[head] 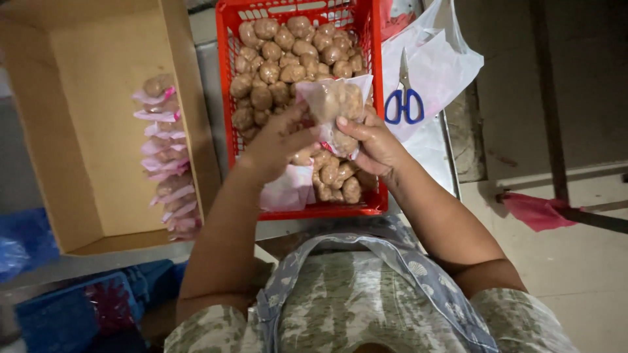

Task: The person picks up several meatballs from a red crate and places them into small plastic bags, then places the filled bags into a cardboard box.

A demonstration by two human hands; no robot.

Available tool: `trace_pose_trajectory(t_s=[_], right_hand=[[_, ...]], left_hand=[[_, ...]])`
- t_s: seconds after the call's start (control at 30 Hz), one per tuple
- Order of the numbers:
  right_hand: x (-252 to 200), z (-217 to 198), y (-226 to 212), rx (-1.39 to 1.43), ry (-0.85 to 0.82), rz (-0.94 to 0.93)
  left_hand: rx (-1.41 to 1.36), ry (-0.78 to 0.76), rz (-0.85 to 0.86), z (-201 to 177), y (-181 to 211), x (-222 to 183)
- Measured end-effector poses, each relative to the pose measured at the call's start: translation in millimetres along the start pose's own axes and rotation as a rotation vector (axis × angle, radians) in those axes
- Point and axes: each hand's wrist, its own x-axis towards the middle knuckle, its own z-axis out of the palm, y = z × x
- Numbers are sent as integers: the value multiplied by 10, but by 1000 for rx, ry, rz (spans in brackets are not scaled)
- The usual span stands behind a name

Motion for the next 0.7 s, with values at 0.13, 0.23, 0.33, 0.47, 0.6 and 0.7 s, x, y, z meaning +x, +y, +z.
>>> trace_pose_trajectory(t_s=[0.13,0.23,0.33,0.47,0.6,0.7], right_hand=[[22,9,41,173,-52,29],[-38,88,108,280,15,72],[-58,257,20,311,-12,115],[75,147,134,344,0,150],[215,-287,460,389,36,235],[279,-474,602,441,27,280]], left_hand=[[461,-19,-18,114,650,-108],[780,-37,249,131,860,-71],[1111,-179,456,-141,561,96],[1214,-283,478,-109,665,107],[1109,-323,381,-22,863,26],[1043,-322,359,-19,886,2]])
